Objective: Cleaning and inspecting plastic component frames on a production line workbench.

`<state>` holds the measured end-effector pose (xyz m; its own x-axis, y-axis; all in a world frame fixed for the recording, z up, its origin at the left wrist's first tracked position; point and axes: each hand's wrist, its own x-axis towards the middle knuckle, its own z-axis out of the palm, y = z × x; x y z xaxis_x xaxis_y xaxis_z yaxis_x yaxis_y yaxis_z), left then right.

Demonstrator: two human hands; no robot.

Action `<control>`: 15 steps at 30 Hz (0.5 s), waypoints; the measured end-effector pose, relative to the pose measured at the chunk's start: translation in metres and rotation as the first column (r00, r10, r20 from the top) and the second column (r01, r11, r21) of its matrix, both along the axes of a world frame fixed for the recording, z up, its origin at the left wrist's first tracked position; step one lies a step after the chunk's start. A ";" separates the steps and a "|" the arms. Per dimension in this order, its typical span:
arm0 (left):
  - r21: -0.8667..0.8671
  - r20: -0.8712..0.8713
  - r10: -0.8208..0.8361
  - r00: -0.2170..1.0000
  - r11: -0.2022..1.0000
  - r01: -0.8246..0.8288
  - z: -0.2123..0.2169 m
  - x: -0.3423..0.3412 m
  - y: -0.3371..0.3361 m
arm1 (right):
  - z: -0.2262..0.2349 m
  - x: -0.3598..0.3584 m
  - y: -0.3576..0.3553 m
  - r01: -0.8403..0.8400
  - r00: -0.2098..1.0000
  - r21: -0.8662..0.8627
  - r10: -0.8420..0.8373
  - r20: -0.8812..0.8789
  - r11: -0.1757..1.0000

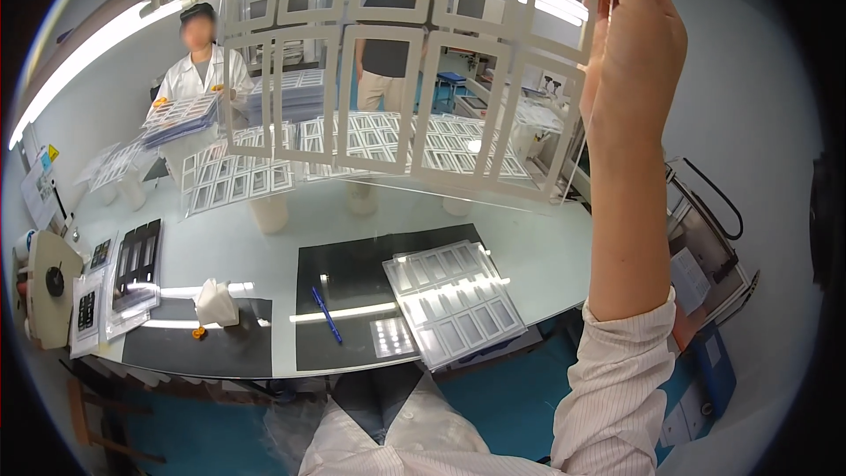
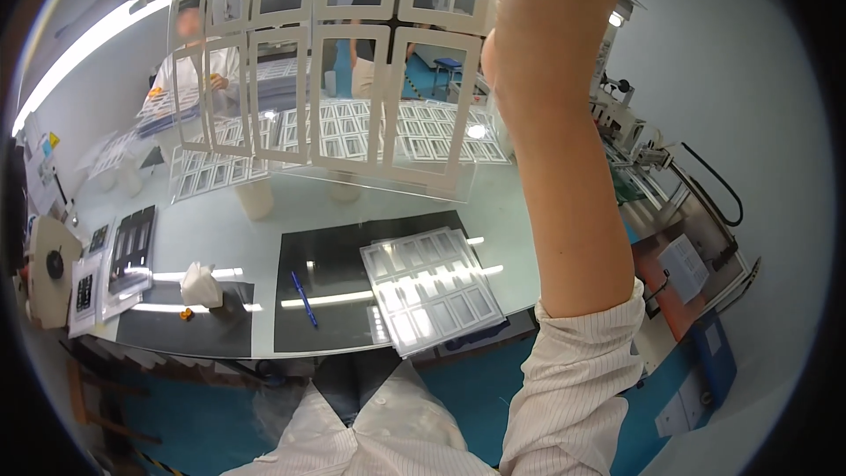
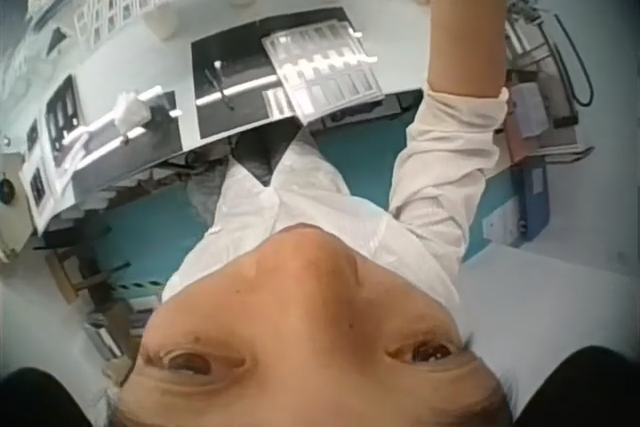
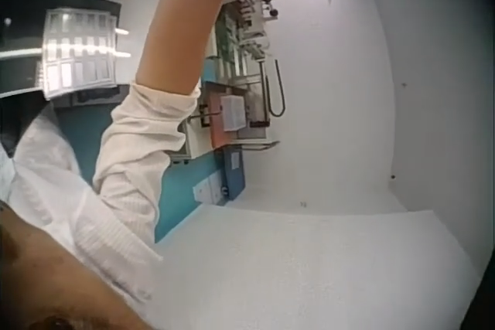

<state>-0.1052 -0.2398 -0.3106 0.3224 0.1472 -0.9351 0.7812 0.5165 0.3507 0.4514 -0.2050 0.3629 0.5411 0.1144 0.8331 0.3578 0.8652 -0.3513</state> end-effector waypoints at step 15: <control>0.372 -0.039 -0.599 0.799 0.734 0.568 0.085 0.067 -0.004 | -0.013 0.006 0.001 0.149 0.988 -0.074 -0.151 -0.019 0.986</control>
